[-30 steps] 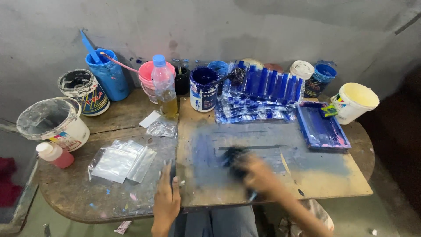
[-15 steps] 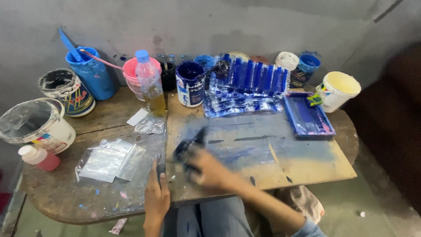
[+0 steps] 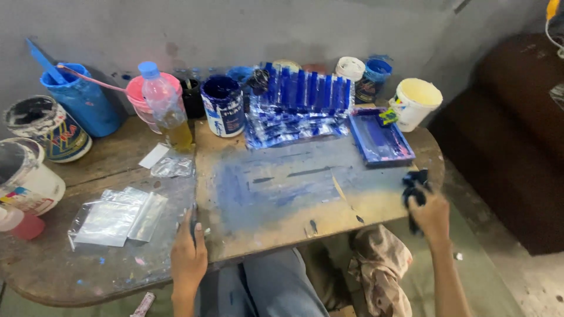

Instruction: Preparing a printing tray with ink and organizing plastic bags for a screen printing process.

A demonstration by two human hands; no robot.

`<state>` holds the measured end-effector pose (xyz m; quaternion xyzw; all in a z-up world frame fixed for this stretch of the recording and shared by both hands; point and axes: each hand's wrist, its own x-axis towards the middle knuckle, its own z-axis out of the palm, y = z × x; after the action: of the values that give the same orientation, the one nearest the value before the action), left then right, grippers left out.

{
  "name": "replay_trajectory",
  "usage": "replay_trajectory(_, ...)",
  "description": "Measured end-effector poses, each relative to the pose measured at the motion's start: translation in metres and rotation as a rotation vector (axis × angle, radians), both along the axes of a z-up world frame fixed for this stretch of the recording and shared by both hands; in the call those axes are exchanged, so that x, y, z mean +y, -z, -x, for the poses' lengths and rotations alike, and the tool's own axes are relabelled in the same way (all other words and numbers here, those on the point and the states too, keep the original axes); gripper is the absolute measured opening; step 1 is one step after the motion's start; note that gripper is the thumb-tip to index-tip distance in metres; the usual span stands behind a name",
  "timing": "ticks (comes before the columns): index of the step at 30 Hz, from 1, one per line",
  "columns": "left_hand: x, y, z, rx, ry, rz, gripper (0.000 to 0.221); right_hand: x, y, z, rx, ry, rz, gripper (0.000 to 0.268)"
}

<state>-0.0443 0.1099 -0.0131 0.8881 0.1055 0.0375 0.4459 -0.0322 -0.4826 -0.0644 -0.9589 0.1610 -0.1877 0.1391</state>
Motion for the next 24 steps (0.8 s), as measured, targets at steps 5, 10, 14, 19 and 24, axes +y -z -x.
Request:
replay_trajectory(5,-0.003,-0.007,0.003,-0.03,0.028,-0.007,0.064,0.03,0.01,-0.015,-0.05,0.024,0.017,0.05)
replay_trajectory(10,-0.004,-0.006,0.006,-0.107,0.05,-0.015,0.061,0.226,-0.087,-0.002,0.169,-0.231,-0.356,0.039)
replay_trajectory(14,-0.003,-0.003,0.007,-0.099,0.031,0.016,0.064,0.348,-0.068,0.006,0.182,-0.942,-0.367,0.032)
replay_trajectory(19,0.008,0.012,0.006,-0.28,0.006,-0.063,0.061,0.45,-0.036,0.001,-0.029,-1.201,-0.091,0.043)
replay_trajectory(24,0.0,-0.006,0.019,-0.326,-0.007,-0.079,0.062,0.392,-0.017,-0.06,-0.157,-1.04,0.235,0.037)
